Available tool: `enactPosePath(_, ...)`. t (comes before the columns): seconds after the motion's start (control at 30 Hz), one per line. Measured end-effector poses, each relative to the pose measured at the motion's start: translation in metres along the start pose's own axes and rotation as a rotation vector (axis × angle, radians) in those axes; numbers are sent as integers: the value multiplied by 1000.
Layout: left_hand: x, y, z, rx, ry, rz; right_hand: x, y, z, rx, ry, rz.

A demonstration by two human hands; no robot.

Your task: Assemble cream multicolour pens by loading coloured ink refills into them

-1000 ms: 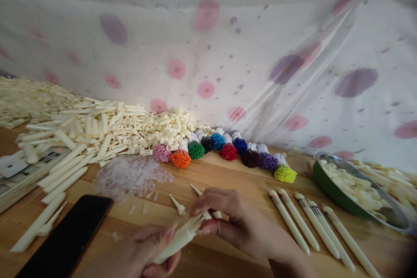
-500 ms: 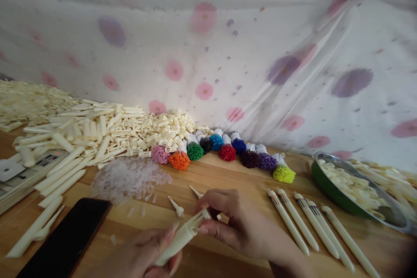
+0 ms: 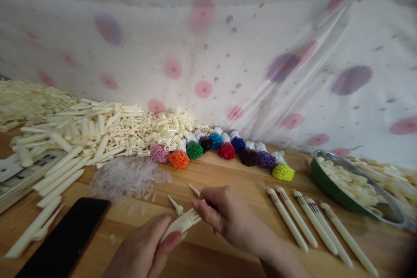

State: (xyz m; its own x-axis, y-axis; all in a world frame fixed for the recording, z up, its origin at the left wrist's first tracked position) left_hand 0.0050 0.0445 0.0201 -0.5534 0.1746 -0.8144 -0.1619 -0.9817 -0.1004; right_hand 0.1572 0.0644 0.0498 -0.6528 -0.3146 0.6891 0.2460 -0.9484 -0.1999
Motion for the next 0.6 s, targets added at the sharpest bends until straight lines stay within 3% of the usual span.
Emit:
enactPosePath(0.1,0,-2,1,10,-125,-76,-4,-1,-5,-17,12,-91)
enactPosePath(0.2,3,-3,3,26,-104,-25,-3,0,-6,-26,15,-94)
enactPosePath(0.3,13,-1,1,117,140,242,6,1,-1,-95,-23,77)
enactPosePath(0.4,20,7,-10,372,397,566,17,3,-1,-145,-22,291)
enactPosePath(0.47,19,13,-16,513,454,657,19,4,-3,-186,23,338)
enactPosePath(0.53,19,11,-17,473,376,590,15,2,-7,-215,54,280)
enactPosePath(0.6,20,6,-16,328,248,434,6,-1,-13,-205,62,120)
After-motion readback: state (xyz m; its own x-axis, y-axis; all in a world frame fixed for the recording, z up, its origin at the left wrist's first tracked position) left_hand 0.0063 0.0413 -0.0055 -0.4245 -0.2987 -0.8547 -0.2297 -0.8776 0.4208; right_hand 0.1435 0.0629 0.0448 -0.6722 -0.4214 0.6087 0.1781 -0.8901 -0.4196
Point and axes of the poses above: each hand's wrist, its own y-axis away from the middle knuckle, its own z-axis out of the back of the hand, x = y × z, the point moved 5 cm from there along -y, towards the middle knuckle, and after that the axes turned 13 degrees about -x, right-handed, at the moved point
